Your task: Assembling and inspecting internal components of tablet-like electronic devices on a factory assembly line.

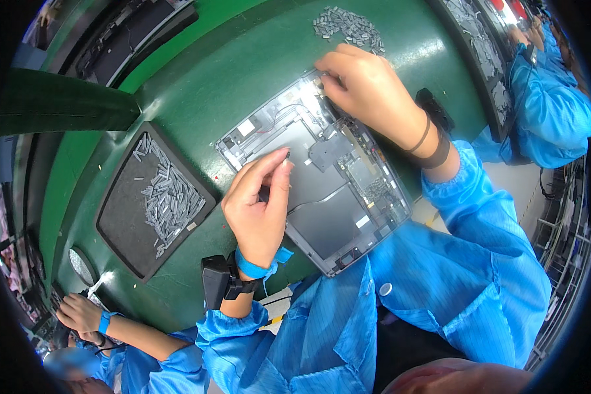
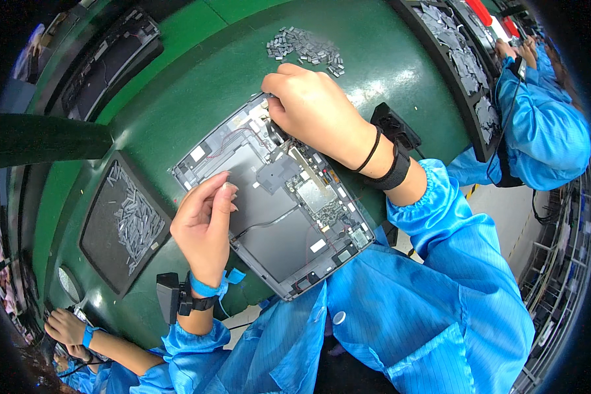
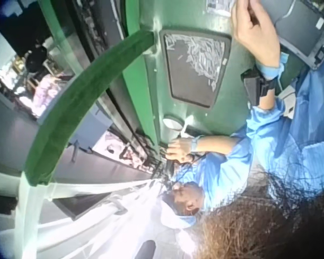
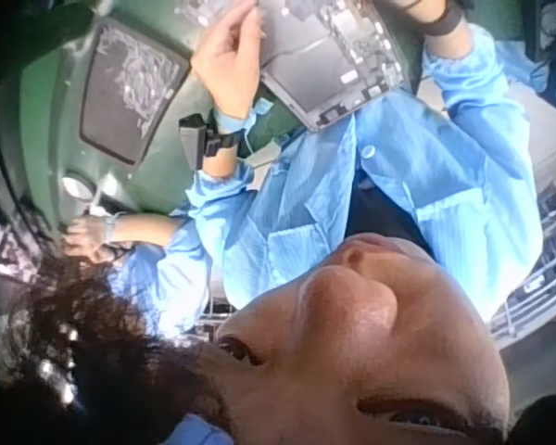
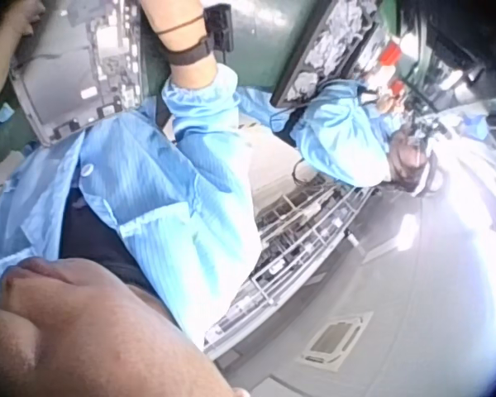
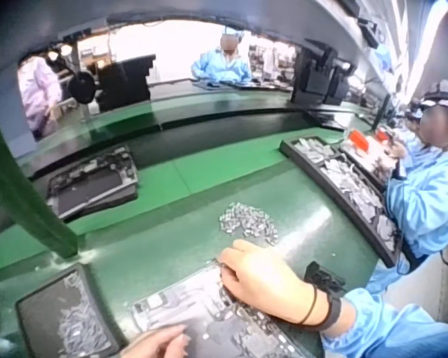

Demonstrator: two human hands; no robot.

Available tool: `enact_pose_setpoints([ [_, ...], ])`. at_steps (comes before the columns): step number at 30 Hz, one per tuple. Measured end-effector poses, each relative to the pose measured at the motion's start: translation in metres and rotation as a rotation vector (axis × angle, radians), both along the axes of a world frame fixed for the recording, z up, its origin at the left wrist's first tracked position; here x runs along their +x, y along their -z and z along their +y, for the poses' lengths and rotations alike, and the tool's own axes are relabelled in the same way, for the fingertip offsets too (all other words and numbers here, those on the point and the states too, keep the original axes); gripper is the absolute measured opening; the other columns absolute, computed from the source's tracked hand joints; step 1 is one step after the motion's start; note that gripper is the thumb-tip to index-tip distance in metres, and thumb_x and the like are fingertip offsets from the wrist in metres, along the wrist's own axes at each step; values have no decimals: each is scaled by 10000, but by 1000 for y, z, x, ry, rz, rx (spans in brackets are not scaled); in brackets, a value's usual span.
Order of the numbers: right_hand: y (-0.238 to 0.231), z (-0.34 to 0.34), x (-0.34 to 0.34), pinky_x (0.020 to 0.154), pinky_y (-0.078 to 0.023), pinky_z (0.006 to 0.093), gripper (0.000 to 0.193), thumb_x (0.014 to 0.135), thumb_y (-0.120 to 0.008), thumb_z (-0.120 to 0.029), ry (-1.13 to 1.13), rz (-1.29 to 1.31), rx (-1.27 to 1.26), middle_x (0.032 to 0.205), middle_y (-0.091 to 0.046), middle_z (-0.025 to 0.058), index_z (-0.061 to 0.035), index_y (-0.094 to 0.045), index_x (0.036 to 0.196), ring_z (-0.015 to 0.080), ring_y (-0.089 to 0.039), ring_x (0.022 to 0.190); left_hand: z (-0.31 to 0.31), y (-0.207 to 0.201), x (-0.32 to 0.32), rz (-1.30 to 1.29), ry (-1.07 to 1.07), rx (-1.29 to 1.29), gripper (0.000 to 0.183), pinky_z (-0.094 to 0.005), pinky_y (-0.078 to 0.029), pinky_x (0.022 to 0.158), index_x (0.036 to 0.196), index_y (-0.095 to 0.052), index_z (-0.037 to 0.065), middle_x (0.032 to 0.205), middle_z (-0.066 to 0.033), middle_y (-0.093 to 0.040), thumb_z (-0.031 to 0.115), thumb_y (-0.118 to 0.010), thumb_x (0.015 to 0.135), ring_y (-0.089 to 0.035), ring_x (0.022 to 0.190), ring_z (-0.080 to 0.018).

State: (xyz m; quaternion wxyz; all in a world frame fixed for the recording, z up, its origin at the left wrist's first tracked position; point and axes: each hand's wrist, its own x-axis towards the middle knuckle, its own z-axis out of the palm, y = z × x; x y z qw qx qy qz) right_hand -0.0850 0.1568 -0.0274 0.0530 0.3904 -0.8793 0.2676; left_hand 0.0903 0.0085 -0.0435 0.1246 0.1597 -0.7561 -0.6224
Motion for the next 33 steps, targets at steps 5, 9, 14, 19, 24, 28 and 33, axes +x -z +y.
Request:
enact_pose_setpoints([
  [5, 5, 6, -12, 644, -521, 402, 117, 777, -616, -71, -69, -23, -108, 770, -623, 160, -6, -662, 863, 339, -626, 682, 0, -1, -1, -11, -6, 31, 197, -232, -531, 667, 1086, -649, -53, 987, -103, -655, 15, -609, 906, -640, 844, -136],
  [9, 1, 4, -12, 634, -521, 359, 130, 748, -626, -51, -32, -232, -159, 747, -640, 153, 14, -651, 858, 294, -646, 680, -1, 1, 0, 10, 0, 22, 196, -232, -530, 671, 1087, -649, -51, 976, -99, -658, 18, -607, 909, -643, 851, -140],
  [14, 5, 2, -11, 630, -521, 367, 120, 742, -631, -59, -39, -96, -156, 740, -638, 150, 13, -644, 837, 300, -644, 682, 0, -1, 0, -11, 0, 19, 194, -234, -531, 673, 1087, -646, -52, 977, -98, -658, 18, -606, 911, -640, 851, -137],
  [19, -3, -2, -6, 642, -520, 398, 127, 742, -627, -82, 19, -197, -94, 763, -634, 157, -2, -627, 840, 331, -636, 696, 0, 1, 0, 5, 2, 34, 196, -244, -535, 676, 1088, -644, -55, 982, -102, -658, 20, -608, 910, -640, 853, -139],
  [24, 4, -3, -7, 661, -514, 427, 120, 745, -605, -85, -2, -61, -47, 784, -628, 168, -6, -601, 835, 359, -625, 722, -2, 1, 2, 7, -10, 27, 198, -246, -538, 676, 1092, -641, -57, 998, -107, -654, 19, -603, 913, -640, 866, -148],
  [28, 4, -2, -5, 671, -511, 432, 113, 737, -593, -69, 2, -64, -59, 779, -623, 174, -2, -600, 828, 367, -617, 737, -1, 0, 0, 0, -5, 20, 203, -251, -544, 683, 1100, -638, -56, 1001, -113, -653, 18, -600, 915, -643, 876, -156],
  [33, 4, 3, -12, 660, -502, 435, 133, 738, -607, -72, -58, -109, -78, 799, -621, 163, -6, -617, 853, 370, -614, 739, 4, -3, -5, 50, -112, 177, 221, -223, -513, 659, 1101, -664, -7, 909, -86, -673, -4, -631, 883, -622, 726, -104],
])
